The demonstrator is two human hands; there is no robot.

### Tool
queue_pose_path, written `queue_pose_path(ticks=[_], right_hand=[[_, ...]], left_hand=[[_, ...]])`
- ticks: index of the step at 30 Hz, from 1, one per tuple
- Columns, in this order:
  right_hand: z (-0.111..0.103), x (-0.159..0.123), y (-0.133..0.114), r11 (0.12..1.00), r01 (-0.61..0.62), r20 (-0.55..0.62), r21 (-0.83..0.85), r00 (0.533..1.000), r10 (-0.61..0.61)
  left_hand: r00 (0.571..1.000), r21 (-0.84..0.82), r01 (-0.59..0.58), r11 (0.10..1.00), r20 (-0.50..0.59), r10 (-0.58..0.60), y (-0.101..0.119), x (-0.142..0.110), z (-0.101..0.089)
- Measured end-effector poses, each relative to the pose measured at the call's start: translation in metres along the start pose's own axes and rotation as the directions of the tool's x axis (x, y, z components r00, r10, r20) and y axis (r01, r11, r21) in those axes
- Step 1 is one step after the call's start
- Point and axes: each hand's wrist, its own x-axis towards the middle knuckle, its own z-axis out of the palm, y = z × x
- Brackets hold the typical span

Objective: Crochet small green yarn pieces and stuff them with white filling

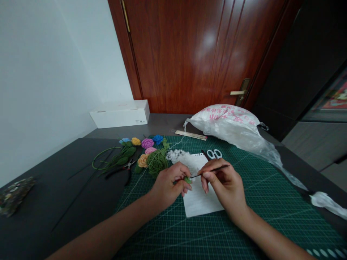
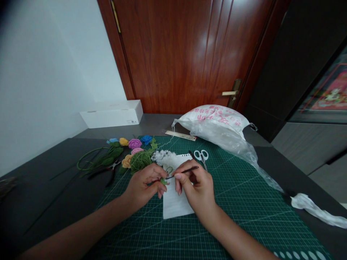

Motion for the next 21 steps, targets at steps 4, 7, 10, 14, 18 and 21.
queue_pose_path(ticks=[4,7,10,14,18,21], right_hand=[[0.002,-0.001,0.004,0.995,-0.075,0.06,0.067,0.996,0.071],[0.005,-0.005,0.006,1.0,0.015,0.077,0.001,0.997,-0.015],[0.007,-0.008,0.007,0.974,0.194,0.156,-0.116,0.972,-0.175],[0.006,-0.007,0.008,0.96,0.258,0.114,-0.105,0.962,-0.246],[0.003,-0.006,0.007,0.947,0.298,-0.021,-0.117,0.953,-0.303],[-0.001,-0.008,0.003,0.924,0.348,0.027,-0.156,0.937,-0.349]], left_hand=[[0.999,-0.001,0.041,0.999,0.004,-0.041,0.001,-0.003,0.0],[0.998,0.046,0.066,0.997,-0.013,-0.065,0.001,-0.005,-0.001],[0.999,0.073,0.043,0.996,-0.027,-0.041,0.002,-0.004,-0.002],[0.999,-0.018,-0.01,1.0,-0.039,0.01,0.008,0.001,-0.001],[1.0,-0.301,0.003,0.954,0.016,0.002,0.014,0.006,-0.002],[0.997,-0.441,0.047,0.896,0.069,-0.018,0.011,0.008,-0.003]])
